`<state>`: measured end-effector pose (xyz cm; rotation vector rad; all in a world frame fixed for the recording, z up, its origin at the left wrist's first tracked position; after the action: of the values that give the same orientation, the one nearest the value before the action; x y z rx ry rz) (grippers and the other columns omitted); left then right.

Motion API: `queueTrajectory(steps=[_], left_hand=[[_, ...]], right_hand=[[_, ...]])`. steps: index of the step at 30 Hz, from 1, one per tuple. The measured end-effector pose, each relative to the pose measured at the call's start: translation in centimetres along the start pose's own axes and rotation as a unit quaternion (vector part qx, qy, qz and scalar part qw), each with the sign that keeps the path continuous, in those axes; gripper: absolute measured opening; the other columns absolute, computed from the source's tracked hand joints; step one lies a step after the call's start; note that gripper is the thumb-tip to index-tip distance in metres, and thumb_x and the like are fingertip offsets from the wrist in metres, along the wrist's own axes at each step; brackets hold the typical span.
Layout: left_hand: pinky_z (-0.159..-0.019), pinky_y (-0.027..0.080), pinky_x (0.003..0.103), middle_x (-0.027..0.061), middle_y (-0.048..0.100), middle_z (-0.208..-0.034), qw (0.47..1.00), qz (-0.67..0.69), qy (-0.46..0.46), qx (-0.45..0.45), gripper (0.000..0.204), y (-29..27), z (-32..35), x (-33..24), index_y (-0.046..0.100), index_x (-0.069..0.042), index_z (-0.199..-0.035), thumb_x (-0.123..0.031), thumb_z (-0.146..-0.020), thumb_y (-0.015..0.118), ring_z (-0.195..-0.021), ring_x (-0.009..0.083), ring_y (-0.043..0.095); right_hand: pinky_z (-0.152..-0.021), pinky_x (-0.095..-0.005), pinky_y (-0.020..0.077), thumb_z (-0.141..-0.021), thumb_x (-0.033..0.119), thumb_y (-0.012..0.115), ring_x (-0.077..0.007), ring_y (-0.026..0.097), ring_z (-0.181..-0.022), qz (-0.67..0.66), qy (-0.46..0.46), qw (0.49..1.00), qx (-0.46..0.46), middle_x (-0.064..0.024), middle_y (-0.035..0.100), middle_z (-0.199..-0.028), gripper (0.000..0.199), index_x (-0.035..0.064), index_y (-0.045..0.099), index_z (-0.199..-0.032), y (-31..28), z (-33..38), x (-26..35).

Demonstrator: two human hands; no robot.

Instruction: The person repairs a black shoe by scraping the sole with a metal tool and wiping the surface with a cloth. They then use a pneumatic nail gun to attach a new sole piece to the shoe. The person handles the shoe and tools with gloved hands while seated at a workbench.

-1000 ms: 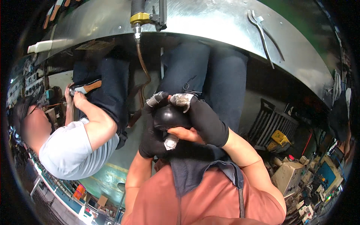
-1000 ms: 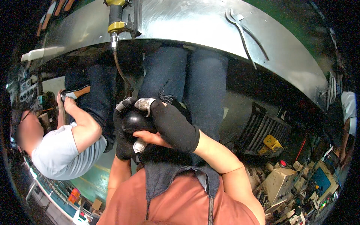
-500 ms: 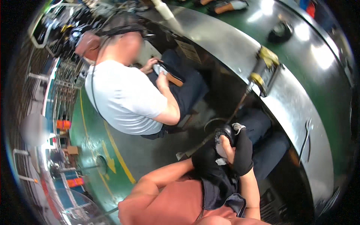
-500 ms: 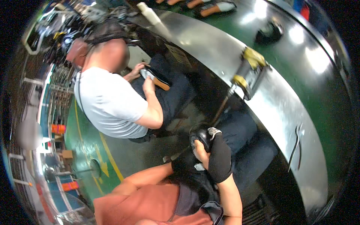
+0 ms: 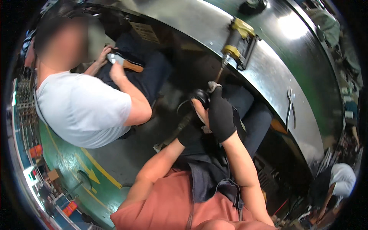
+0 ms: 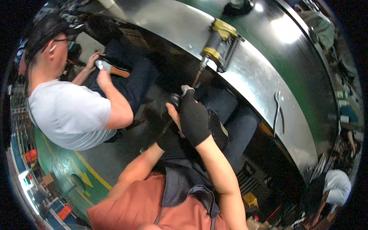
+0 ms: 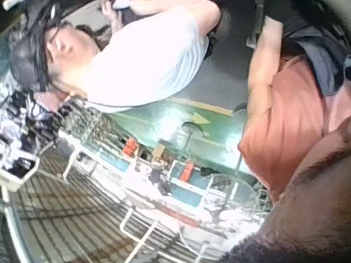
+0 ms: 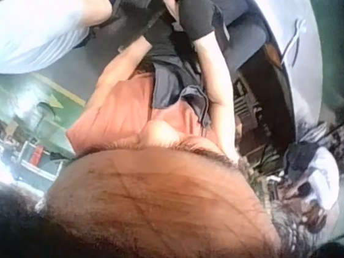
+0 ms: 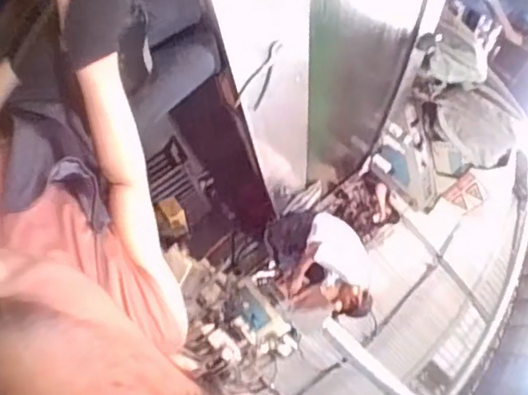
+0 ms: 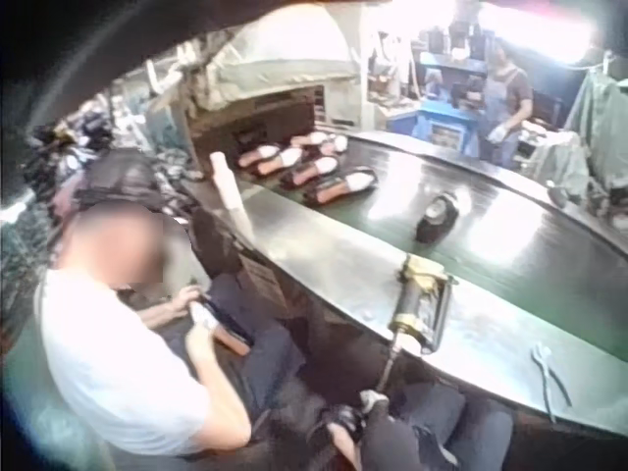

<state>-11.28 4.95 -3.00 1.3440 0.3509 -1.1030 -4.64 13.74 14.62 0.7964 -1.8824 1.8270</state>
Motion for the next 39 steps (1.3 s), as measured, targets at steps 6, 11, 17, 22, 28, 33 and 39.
queueTrajectory(steps=[6,11,17,22,28,33,39], left_hand=[[-0.106,0.036,0.036,0.0088,0.034,-0.143,0.985,-0.157,0.002,0.069,0.052,0.3,-1.4,-1.5,0.025,-0.006,-0.145,-0.022,-0.099,0.045,-0.129,0.0204,0.039],[-0.106,0.036,0.036,0.0092,0.036,-0.142,0.979,-0.192,-0.032,0.065,0.053,1.0,-1.4,-2.5,0.026,-0.006,-0.144,-0.019,-0.097,0.048,-0.128,0.0209,0.040],[-0.105,0.037,0.037,0.0096,0.038,-0.140,0.971,-0.226,-0.059,0.048,0.054,1.2,-1.0,-2.3,0.028,-0.005,-0.142,-0.017,-0.095,0.051,-0.127,0.0214,0.041],[-0.104,0.037,0.037,0.0100,0.040,-0.139,0.965,-0.248,-0.074,0.033,0.055,1.4,-0.9,-2.3,0.029,-0.004,-0.141,-0.015,-0.093,0.054,-0.126,0.0218,0.042],[-0.103,0.037,0.038,0.0105,0.042,-0.137,0.936,-0.344,-0.067,-0.013,0.056,1.2,-0.6,-2.6,0.031,-0.004,-0.140,-0.012,-0.091,0.057,-0.125,0.0223,0.043],[-0.095,0.044,0.034,0.0117,0.059,-0.115,0.827,-0.527,0.191,0.037,0.040,0.1,1.9,-8.4,0.050,-0.001,-0.126,-0.007,-0.088,0.060,-0.107,0.0232,0.058],[-0.093,0.045,0.029,0.0089,0.061,-0.115,0.975,-0.212,0.071,0.015,0.029,-1.4,-0.8,-12.3,0.056,0.000,-0.121,-0.008,-0.093,0.053,-0.104,0.0175,0.058]], right_hand=[[-0.056,-0.0416,0.0523,-0.077,0.039,0.073,-0.0373,0.065,-0.066,-0.034,0.013,0.998,-0.055,-0.0210,0.064,-0.075,0.060,-0.0002,0.048,-0.115,-0.9,0.4,0.7],[-0.060,-0.0406,0.0520,-0.075,0.040,0.075,-0.0349,0.065,-0.068,-0.001,0.018,0.997,-0.081,-0.0185,0.064,-0.076,0.056,0.0011,0.054,-0.109,0.0,0.8,0.2],[-0.064,-0.0393,0.0503,-0.071,0.040,0.077,-0.0320,0.063,-0.071,-0.018,-0.027,0.990,-0.139,-0.0165,0.063,-0.080,0.053,0.0022,0.059,-0.104,-0.7,2.0,0.0],[-0.063,-0.0384,0.0504,-0.068,0.041,0.080,-0.0307,0.063,-0.069,-0.024,-0.029,0.986,-0.164,-0.0152,0.063,-0.078,0.054,0.0031,0.061,-0.101,-1.9,2.3,-0.5],[-0.057,-0.0365,0.0509,-0.066,0.040,0.081,-0.0293,0.063,-0.060,-0.045,-0.020,0.985,-0.164,-0.0131,0.063,-0.070,0.051,0.0051,0.062,-0.098,-2.6,2.0,-0.8],[-0.053,-0.0365,0.0506,-0.065,0.039,0.081,-0.0296,0.063,-0.057,-0.046,-0.010,0.989,-0.143,-0.0130,0.062,-0.066,0.049,0.0052,0.062,-0.094,-2.2,2.0,-0.9],[-0.054,-0.0375,0.0507,-0.065,0.038,0.081,-0.0295,0.063,-0.059,-0.022,-0.007,0.989,-0.148,-0.0128,0.063,-0.067,0.047,0.0069,0.062,-0.094,-1.7,2.0,-0.7]])
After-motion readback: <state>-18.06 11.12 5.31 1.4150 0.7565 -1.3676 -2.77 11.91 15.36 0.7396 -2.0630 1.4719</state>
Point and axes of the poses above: each hand's wrist, its own z-axis away from the middle knuckle, its own y-axis out of the palm, x = y × z, the point moved 8 cm from there along -z, towards the middle knuckle
